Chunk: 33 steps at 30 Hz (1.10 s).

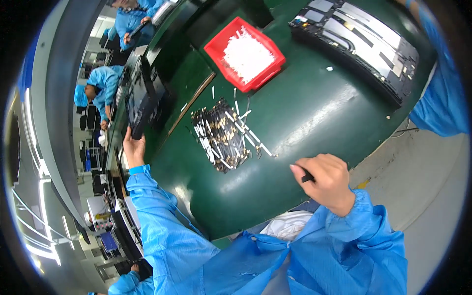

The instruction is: The person assembles internal components and ribbon cables into a tablet housing, taking the components from a plastic container and placing them into the housing with tweezers.

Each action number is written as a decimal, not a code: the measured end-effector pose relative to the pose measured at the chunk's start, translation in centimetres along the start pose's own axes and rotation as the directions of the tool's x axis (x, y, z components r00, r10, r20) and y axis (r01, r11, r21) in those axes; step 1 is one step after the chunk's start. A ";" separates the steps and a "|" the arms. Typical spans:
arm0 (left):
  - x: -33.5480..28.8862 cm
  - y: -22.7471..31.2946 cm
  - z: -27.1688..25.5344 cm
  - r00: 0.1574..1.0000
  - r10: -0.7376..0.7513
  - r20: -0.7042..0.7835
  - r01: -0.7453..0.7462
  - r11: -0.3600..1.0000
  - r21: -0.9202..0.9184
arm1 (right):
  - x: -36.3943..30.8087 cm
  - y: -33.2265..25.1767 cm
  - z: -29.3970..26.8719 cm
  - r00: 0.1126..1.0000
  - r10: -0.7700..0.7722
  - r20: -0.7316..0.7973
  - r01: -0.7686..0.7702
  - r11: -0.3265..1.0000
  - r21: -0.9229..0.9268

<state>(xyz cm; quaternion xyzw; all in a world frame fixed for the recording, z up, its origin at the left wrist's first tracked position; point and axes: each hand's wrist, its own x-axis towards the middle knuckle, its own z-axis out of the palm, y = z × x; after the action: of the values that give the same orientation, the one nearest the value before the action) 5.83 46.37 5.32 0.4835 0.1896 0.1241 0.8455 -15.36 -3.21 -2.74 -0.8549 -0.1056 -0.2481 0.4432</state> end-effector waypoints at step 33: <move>-30.4 -24.1 22.0 0.675 -0.280 0.682 -0.118 0.872 0.475 | 17.7 20.9 -20.1 0.820 0.529 0.217 -0.462 0.837 -0.293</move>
<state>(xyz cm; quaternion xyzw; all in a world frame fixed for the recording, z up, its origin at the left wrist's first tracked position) -11.09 5.33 0.69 0.6771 -0.1184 -0.1703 0.7061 1.50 -32.44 1.40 -0.9243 0.0873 -0.0063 0.3716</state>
